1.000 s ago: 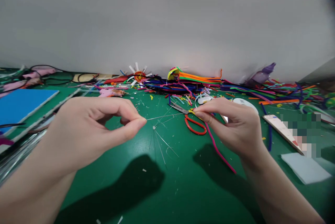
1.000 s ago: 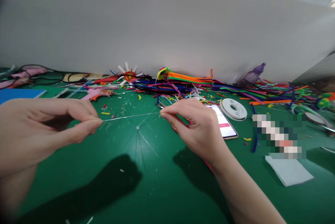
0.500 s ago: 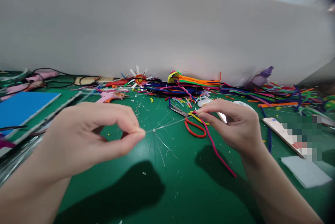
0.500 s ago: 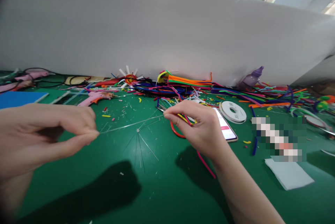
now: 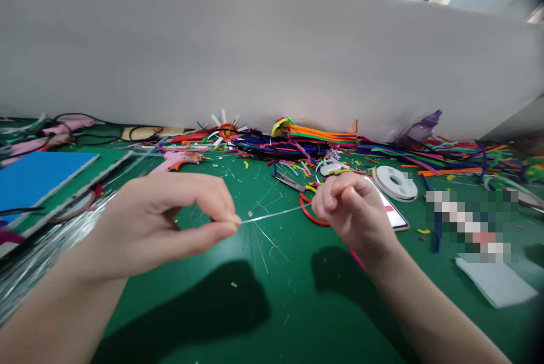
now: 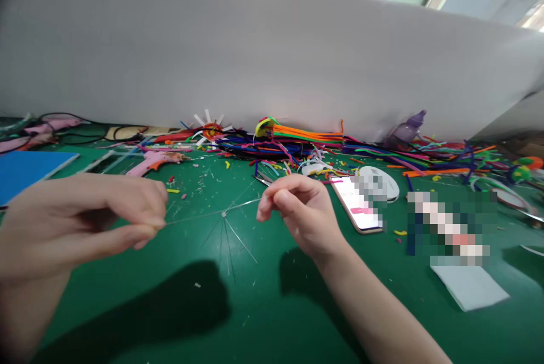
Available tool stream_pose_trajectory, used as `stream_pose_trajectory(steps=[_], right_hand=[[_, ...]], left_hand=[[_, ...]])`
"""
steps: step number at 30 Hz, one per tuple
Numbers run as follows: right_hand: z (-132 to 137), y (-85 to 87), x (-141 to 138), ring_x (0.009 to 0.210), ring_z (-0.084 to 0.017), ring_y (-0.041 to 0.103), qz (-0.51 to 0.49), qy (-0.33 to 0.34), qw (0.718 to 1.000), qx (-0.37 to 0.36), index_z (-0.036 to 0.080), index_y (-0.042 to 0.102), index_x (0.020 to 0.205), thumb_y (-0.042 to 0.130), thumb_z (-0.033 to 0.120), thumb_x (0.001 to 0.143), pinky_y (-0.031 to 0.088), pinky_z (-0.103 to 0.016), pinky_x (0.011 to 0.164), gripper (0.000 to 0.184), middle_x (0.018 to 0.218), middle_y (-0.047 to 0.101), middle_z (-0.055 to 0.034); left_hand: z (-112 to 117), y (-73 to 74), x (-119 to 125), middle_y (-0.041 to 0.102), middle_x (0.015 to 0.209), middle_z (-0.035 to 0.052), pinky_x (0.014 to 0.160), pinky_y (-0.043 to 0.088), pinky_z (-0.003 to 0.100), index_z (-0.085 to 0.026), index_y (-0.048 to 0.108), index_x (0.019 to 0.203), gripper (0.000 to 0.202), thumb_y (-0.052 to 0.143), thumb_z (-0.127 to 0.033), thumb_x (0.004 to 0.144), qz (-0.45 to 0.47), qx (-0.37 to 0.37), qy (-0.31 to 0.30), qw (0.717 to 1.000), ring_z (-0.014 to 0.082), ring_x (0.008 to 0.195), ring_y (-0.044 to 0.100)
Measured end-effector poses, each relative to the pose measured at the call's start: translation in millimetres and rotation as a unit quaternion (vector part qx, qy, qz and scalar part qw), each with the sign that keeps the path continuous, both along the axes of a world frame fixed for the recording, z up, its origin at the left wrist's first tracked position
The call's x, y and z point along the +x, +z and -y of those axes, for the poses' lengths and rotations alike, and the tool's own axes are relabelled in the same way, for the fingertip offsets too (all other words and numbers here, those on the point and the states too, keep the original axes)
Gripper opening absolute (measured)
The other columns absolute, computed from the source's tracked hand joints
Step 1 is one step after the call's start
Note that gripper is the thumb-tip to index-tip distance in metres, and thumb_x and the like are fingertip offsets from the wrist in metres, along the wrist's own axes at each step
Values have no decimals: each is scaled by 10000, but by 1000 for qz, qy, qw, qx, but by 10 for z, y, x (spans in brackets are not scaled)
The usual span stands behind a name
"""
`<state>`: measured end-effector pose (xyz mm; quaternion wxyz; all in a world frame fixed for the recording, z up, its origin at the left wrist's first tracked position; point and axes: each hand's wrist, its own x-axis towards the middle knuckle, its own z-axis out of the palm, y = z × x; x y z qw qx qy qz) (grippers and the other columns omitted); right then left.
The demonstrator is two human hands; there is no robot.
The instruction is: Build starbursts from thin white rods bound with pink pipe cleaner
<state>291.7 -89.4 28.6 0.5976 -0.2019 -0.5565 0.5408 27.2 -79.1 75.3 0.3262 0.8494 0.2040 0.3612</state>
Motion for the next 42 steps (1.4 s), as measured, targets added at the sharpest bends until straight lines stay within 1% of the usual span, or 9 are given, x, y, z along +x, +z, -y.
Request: stream_pose_trajectory(steps=[4,10,15,25,34,37,39,41,42], right_hand=[[-19,-93,-137,667,-75,632,-59,-42,995,-64,278,709,793,675,367,795,494,-184,560,95,758,685,37],[-47,-129,-163,645,-74,634,-70,-85,989,-99,261,708,740,713,320,758,500,-174,550,62,758,699,29],[-47,-139,-178,619,-73,611,-53,-117,988,-91,238,705,756,698,282,768,484,-183,532,47,758,697,15],[16,-178,-239,498,-67,526,30,-298,953,-39,247,708,829,692,264,772,451,-226,466,61,777,713,4],[-14,-131,-190,517,-59,521,12,-283,958,-49,228,682,815,665,272,797,435,-219,489,51,805,691,1],[-61,-130,-133,618,-87,580,51,-259,962,-61,218,663,844,650,293,805,493,-247,598,86,854,682,-13],[-96,-121,-76,811,-134,623,86,-281,955,-43,227,634,969,585,336,845,518,-308,734,172,1003,662,-41],[-112,-99,-25,1069,-184,568,124,-367,921,35,253,556,1137,540,343,863,481,-390,894,289,1201,576,-60],[-108,-85,-11,1162,-203,514,155,-416,890,100,263,517,1186,556,328,848,442,-426,959,346,1259,530,-64]], left_hand=[[-75,-69,41,624,647,-42,554,452,218,-213,607,732,155,577,-81,808,-59,-9,70,996,82,592,554],[-112,-126,88,627,662,-51,554,448,185,-233,617,711,119,591,-183,816,-102,-2,116,988,80,609,569],[-120,-145,122,631,677,-50,548,447,171,-229,611,686,130,581,-232,812,-145,18,146,978,75,609,572],[-131,-196,169,631,647,-53,558,450,179,-223,614,657,189,552,-277,826,-187,7,136,973,73,588,568],[-129,-146,152,639,627,-58,490,404,170,-238,619,778,159,541,-353,855,-181,-31,217,959,78,566,564],[-132,-158,163,637,617,-52,465,381,177,-229,612,784,162,534,-350,859,-179,-41,235,954,82,543,551],[-132,-179,180,632,616,-44,475,387,184,-221,611,788,171,533,-356,859,-177,-41,248,952,90,548,551],[-127,-214,213,635,646,-32,508,408,195,-214,611,803,187,528,-371,861,-172,-34,253,952,101,581,562],[-121,-237,238,640,676,-23,527,417,202,-210,611,811,197,521,-376,865,-170,-26,252,952,107,605,567]])
